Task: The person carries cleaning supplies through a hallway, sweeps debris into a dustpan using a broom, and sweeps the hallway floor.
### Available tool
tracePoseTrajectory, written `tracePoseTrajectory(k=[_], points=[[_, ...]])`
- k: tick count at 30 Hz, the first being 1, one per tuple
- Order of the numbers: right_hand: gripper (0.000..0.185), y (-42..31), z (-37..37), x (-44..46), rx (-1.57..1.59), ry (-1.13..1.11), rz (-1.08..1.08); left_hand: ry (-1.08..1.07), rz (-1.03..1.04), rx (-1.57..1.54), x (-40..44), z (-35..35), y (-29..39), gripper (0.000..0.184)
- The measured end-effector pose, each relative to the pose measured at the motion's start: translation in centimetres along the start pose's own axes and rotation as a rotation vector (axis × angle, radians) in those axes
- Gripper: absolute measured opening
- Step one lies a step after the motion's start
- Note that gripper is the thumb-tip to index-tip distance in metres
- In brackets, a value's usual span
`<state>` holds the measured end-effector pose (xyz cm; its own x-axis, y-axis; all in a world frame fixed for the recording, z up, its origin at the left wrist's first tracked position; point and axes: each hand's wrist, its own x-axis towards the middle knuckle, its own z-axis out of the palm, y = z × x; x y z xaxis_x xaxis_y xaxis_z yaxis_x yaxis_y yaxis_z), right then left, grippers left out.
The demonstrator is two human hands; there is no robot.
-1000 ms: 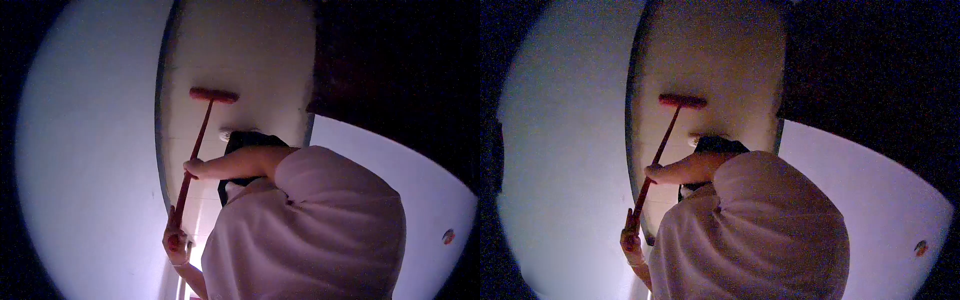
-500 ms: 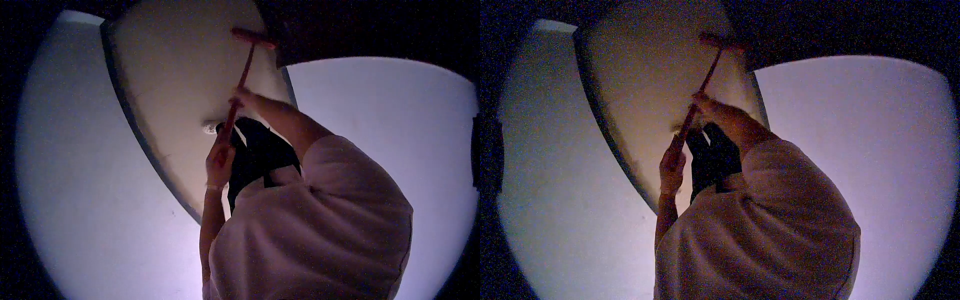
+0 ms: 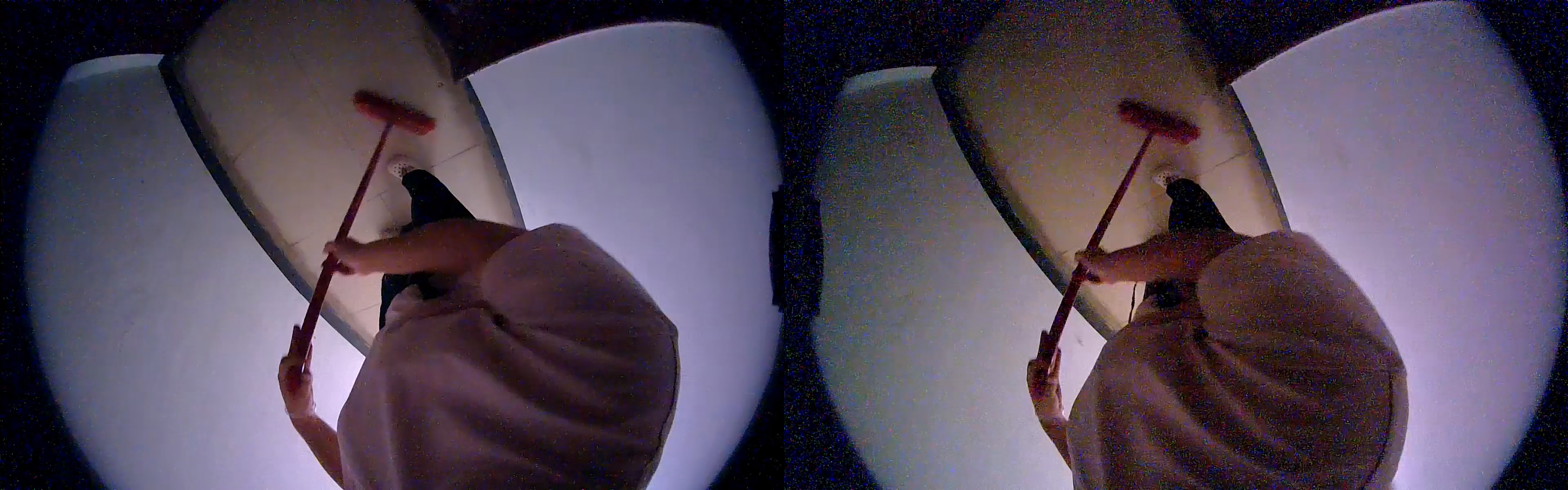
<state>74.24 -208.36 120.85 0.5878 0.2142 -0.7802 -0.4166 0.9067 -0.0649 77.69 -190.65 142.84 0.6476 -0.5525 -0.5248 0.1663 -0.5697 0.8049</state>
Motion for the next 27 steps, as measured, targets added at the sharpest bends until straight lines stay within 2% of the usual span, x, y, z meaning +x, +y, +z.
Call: tracePoseTrajectory(k=[1, 3, 4, 5, 6, 7, 8, 10, 11, 12, 13, 14, 15, 16, 17, 19, 20, 21, 22, 25, 26, 27], points=[[0.012, 0.7, -2.2, 1.5, 0.038, 0.015, -0.089, -0.04, 0.022, -0.067, 1.5, 0.5, -1.9, 0.02], [0.014, -0.2, -6.6, 3.9, 0.096, 0.229, -0.115, -0.204, 0.053, -0.021, 6.1, 3.1, -4.3, 0.019], [0.017, 0.0, -10.5, 5.3, 0.192, 0.172, -0.147, -0.278, 0.062, -0.076, 8.4, 5.6, -5.7, 0.018], [0.018, -0.7, -12.6, 3.8, 0.094, 0.309, -0.287, -0.289, 0.086, -0.145, 10.3, 8.2, -7.3, 0.018], [0.017, -0.8, -14.8, 5.2, 0.264, 0.479, -0.312, -0.351, 0.108, -0.104, 11.2, 10.4, -8.6, 0.018], [0.017, 0.8, -19.7, 7.9, 0.09, 0.288, -0.324, -0.411, 0.129, -0.068, 11.4, 11.2, -10.5, 0.019], [0.019, 0.9, -18.4, 5.7, 0.008, 0.404, -0.253, -0.39, 0.134, -0.076, 11.1, 11.4, -12.3, 0.019], [0.021, 3.7, -19.4, 9.6, 0.023, 0.345, -0.203, -0.378, 0.267, -0.079, 9.8, 10.9, -16.1, 0.019], [0.022, 6.3, -20.0, 11.9, 0.073, 0.3, -0.15, -0.372, 0.262, -0.075, 8.4, 9.6, -18.3, 0.019], [0.024, 9.1, -19.5, 13.8, 0.011, 0.213, -0.253, -0.309, 0.157, -0.089, 6.7, 8.0, -20.4, 0.018], [0.024, 12.3, -18.3, 16.2, 0.09, 0.322, -0.257, -0.245, 0.068, -0.115, 5.4, 6.6, -22.7, 0.017], [0.024, 15.2, -15.2, 17.7, 0.162, 0.428, -0.263, -0.206, 0.073, -0.071, 4.0, 4.5, -25.5, 0.016], [0.022, 16.3, -14.6, 19.8, 0.058, 0.345, -0.131, -0.165, 0.053, -0.027, 3.1, 2.7, -26.5, 0.015], [0.02, 17.6, -12.3, 20.4, -0.033, 0.257, -0.135, -0.116, 0.035, -0.048, 1.9, 1.3, -27.0, 0.014], [0.019, 21.1, -12.1, 25.0, -0.296, 0.264, -0.159, -0.063, 0.024, -0.068, 0.3, -0.1, -27.6, 0.012], [0.018, 23.6, -7.0, 23.1, -0.189, 0.214, 0.062, 0.084, -0.133, -0.099, -3.2, -2.2, -30.2, 0.01], [0.016, 24.9, -5.7, 22.5, -0.2, 0.168, 0.071, 0.096, -0.129, -0.1, -4.3, -2.2, -31.0, 0.01], [0.015, 19.4, -3.1, 25.7, -0.206, 0.139, 0.101, 0.126, -0.023, -0.177, 2.0, -3.5, -28.5, 0.01], [0.015, 23.0, 0.2, 26.2, -0.246, 0.135, 0.083, 0.174, 0.134, -0.263, -1.3, -6.4, -30.1, 0.011], [0.013, 30.2, 1.5, 27.0, -0.441, 0.044, 0.094, 0.217, 0.233, -0.223, -6.9, -8.7, -34.7, 0.015], [0.012, 30.6, 2.5, 26.4, -0.428, 0.057, 0.056, 0.205, 0.32, -0.131, -7.6, -9.5, -35.9, 0.02], [0.012, 29.4, 2.3, 27.1, -0.412, 0.066, 0.026, 0.251, 0.27, -0.245, -6.6, -9.0, -36.8, 0.017]])
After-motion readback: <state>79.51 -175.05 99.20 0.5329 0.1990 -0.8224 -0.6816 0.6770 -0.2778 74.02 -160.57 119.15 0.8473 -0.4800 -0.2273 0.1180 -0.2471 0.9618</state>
